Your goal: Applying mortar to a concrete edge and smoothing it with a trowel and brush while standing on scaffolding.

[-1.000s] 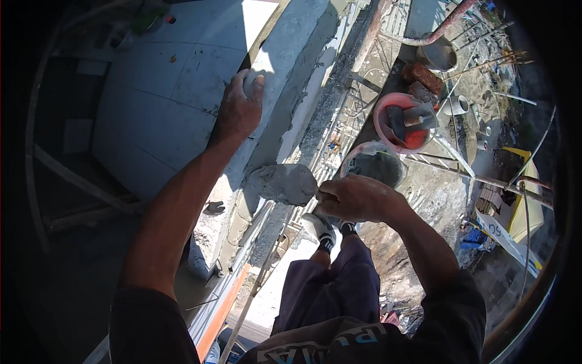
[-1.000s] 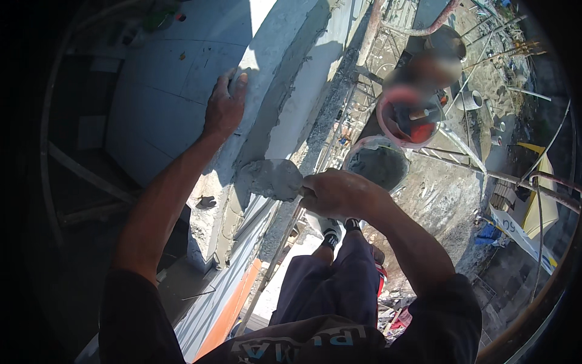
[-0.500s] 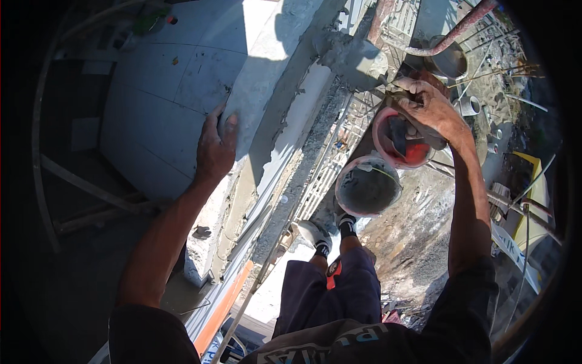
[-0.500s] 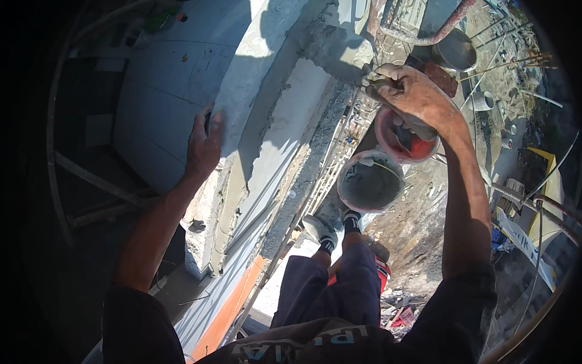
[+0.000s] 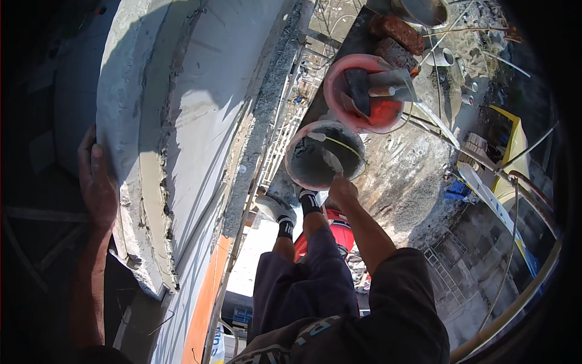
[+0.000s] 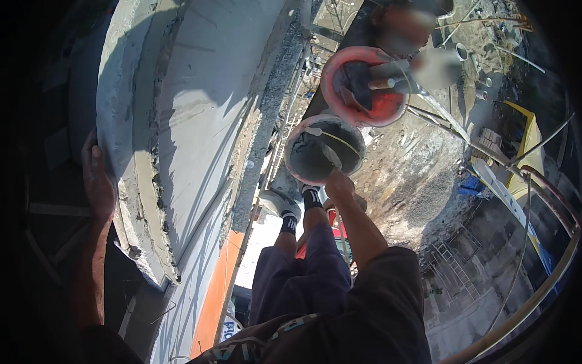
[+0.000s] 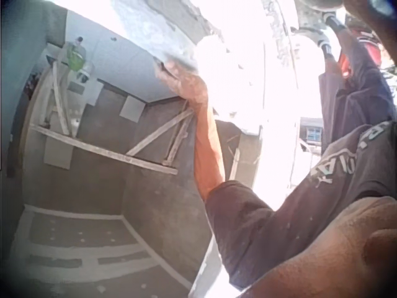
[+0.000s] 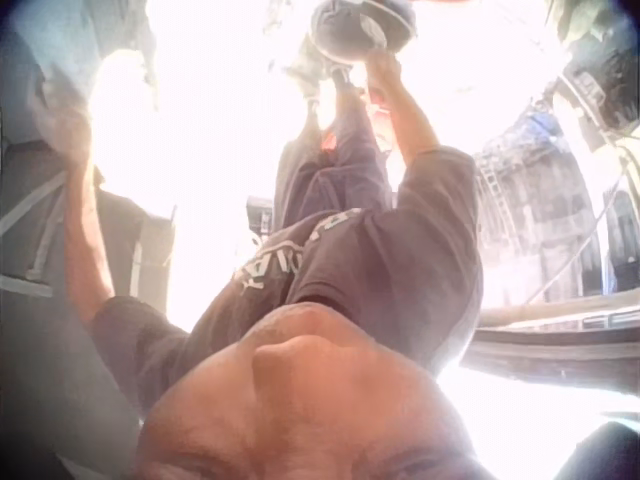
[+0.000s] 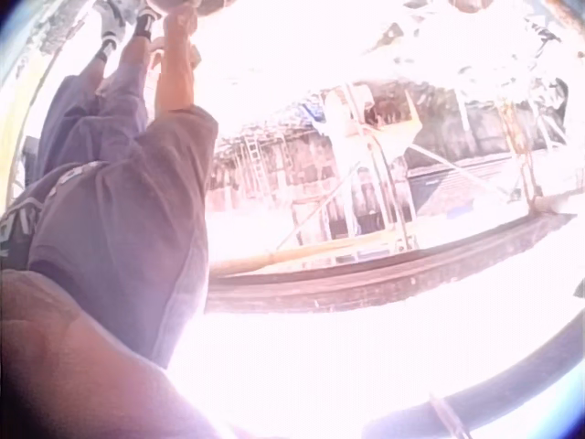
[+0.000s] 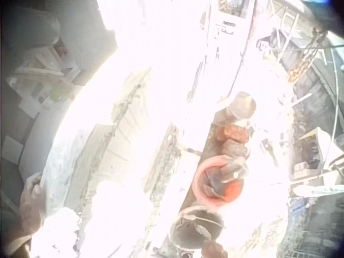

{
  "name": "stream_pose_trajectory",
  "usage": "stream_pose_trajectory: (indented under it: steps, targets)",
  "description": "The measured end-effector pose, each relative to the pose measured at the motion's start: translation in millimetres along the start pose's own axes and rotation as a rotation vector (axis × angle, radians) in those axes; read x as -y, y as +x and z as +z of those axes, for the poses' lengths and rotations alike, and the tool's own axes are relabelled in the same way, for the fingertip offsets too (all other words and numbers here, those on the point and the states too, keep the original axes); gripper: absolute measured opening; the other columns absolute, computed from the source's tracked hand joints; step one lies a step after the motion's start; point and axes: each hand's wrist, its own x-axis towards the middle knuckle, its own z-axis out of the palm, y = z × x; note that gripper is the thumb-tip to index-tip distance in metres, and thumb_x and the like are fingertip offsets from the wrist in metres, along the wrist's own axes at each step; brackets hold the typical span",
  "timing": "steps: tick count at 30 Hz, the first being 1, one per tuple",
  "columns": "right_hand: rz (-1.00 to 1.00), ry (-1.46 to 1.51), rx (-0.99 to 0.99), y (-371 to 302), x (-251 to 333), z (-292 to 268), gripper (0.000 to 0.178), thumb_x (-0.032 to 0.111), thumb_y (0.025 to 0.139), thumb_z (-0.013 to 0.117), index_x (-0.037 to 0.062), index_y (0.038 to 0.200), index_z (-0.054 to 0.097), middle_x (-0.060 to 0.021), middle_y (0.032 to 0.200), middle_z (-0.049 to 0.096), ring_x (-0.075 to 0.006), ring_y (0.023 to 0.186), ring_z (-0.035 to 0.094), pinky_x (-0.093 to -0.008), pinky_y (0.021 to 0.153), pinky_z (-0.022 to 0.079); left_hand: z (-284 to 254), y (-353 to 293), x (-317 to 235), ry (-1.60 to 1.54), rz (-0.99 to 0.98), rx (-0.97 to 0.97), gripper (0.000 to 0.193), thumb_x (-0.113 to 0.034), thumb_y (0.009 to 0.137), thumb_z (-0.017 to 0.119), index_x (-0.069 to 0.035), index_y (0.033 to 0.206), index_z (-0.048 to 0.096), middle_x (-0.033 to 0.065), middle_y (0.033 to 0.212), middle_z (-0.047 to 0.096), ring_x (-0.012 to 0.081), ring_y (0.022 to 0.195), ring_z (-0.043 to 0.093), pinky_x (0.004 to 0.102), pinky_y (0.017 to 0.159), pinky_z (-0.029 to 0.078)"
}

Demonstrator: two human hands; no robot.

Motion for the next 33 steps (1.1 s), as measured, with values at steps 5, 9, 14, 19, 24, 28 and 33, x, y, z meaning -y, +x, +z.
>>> stream_pose_trajectory:
  steps: [5, 9, 14, 19, 24, 28, 33]
  targets:
    - [0.096, -0.063, -0.024, 44, 26, 47, 0.038, 0.021, 0.095, 0.053, 0.0028, 0.128, 0.059, -0.0240, 0.129, 0.060, -0.0366, 0.118, 0.061, -0.0450, 0.096, 0.052, -15, -2, 3, -0.044, -0.045, 0.025, 0.065, -0.047, 0.104, 0.039, 0.002, 0.146, 0.035, 0.0174, 0.147, 0.039, 0.0257, 0.138, 0.035, 0.0406, 0.116, 0.024]
    - [-0.178, -0.195, 0.209, 35, 43, 49, 0.033, 0.017, 0.091, 0.058, 0.0000, 0.117, 0.065, -0.0244, 0.118, 0.066, -0.0333, 0.109, 0.067, -0.0438, 0.087, 0.056, -18, -2, 5, -0.072, -0.077, 0.003, 0.065, -0.048, 0.104, 0.039, 0.003, 0.146, 0.035, 0.0175, 0.147, 0.039, 0.0257, 0.138, 0.035, 0.0404, 0.116, 0.024]
    - [-0.143, -0.019, 0.317, 54, -28, 17, 0.048, 0.032, 0.082, 0.073, -0.0029, 0.114, 0.065, -0.0188, 0.091, 0.071, -0.0260, 0.076, 0.071, -0.0391, 0.066, 0.056, -10, -1, 18, -0.053, -0.009, 0.033, 0.059, -0.043, 0.106, 0.039, 0.003, 0.143, 0.040, 0.0184, 0.143, 0.044, 0.0252, 0.134, 0.040, 0.0387, 0.114, 0.027]
    - [-0.400, 0.445, 0.285, -44, -34, -17, 0.047, 0.028, 0.083, 0.070, 0.0028, 0.122, 0.060, -0.0120, 0.082, 0.067, -0.0177, 0.064, 0.063, -0.0355, 0.062, 0.054, -15, 0, 0, 0.023, 0.048, -0.017, 0.053, -0.038, 0.106, 0.040, 0.003, 0.139, 0.044, 0.0185, 0.135, 0.051, 0.0254, 0.126, 0.047, 0.0367, 0.110, 0.032]
    - [-0.277, 0.950, 0.098, -176, 25, -34, 0.038, 0.014, 0.086, 0.064, -0.0027, 0.118, 0.052, -0.0099, 0.081, 0.063, -0.0144, 0.065, 0.062, -0.0315, 0.058, 0.051, 6, -7, -12, 0.192, 0.060, -0.025, 0.053, -0.039, 0.104, 0.045, 0.001, 0.138, 0.046, 0.0241, 0.133, 0.053, 0.0328, 0.125, 0.052, 0.0389, 0.107, 0.038]
    - [-0.460, 1.586, -0.050, -285, 125, -72, 0.027, 0.006, 0.090, 0.060, 0.0024, 0.111, 0.044, -0.0063, 0.078, 0.056, -0.0142, 0.061, 0.058, -0.0287, 0.054, 0.049, 1, -7, -7, 0.209, 0.114, -0.063, 0.053, -0.039, 0.103, 0.046, 0.001, 0.138, 0.046, 0.0273, 0.135, 0.052, 0.0384, 0.126, 0.051, 0.0415, 0.107, 0.038]
    - [-0.828, 1.953, -0.198, -347, 237, -95, 0.041, -0.001, 0.091, 0.061, 0.0038, 0.119, 0.032, -0.0108, 0.100, 0.052, -0.0139, 0.073, 0.062, -0.0306, 0.061, 0.059, -10, -8, -4, 0.226, 0.135, -0.076, 0.053, -0.039, 0.103, 0.046, 0.002, 0.136, 0.047, 0.0285, 0.134, 0.051, 0.0419, 0.125, 0.051, 0.0435, 0.105, 0.041]
